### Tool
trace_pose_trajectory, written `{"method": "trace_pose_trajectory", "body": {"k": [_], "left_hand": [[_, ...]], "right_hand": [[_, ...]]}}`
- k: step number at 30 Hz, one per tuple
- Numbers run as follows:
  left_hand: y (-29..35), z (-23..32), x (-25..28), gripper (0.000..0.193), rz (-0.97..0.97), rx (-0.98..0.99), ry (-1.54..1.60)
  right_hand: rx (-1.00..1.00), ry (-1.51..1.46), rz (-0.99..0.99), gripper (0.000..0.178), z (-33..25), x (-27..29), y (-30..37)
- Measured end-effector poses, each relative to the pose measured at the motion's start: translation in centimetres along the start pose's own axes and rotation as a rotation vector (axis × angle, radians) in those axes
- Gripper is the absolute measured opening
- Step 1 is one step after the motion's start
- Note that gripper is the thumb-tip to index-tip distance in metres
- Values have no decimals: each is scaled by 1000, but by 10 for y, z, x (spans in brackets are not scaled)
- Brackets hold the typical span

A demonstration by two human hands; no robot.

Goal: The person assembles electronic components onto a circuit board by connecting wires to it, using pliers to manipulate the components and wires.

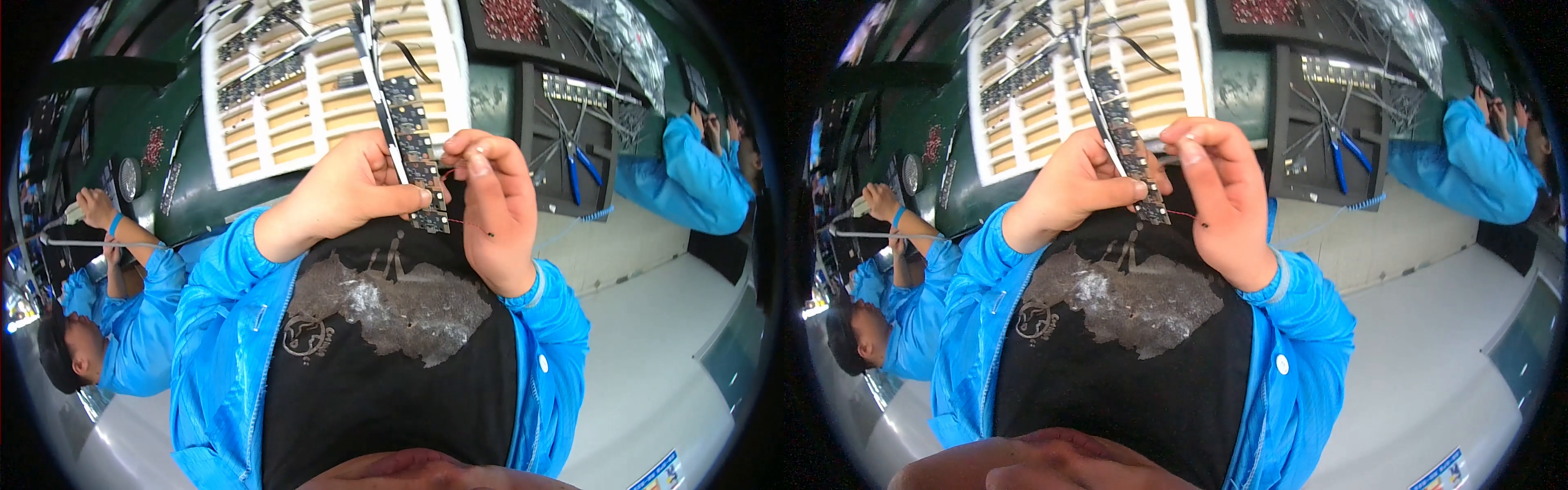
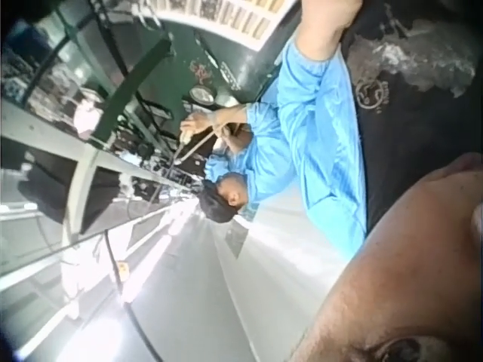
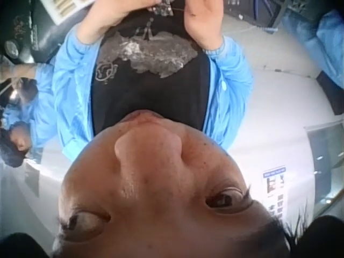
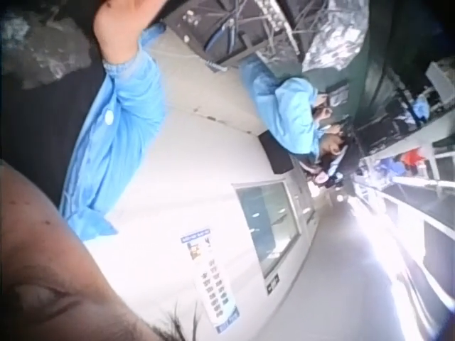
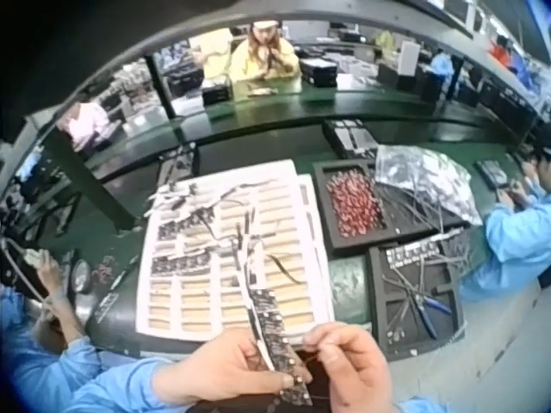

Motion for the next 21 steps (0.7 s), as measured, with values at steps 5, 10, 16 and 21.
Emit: {"method": "trace_pose_trajectory", "body": {"k": [5,10,16,21], "left_hand": [[10,-1,7,56,10,-146,-112],[24,3,14,52,40,-136,-259],[21,0,19,43,46,-125,-249],[23,-4,15,44,63,-146,-192]], "right_hand": [[-3,26,-82,9,-8,13,-1],[-259,158,-180,7,-16,9,0],[-335,368,-356,4,-28,2,0],[-247,538,-575,5,-31,-7,1]]}}
Point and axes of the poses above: each hand's wrist, its own y-axis away from the middle knuckle, its own x-axis out of the back of the hand, z = x × y, the point moved 3 cm from there along -y, towards the middle knuckle, and after that the axes turned 2 degrees about x, right-handed, at the moved point
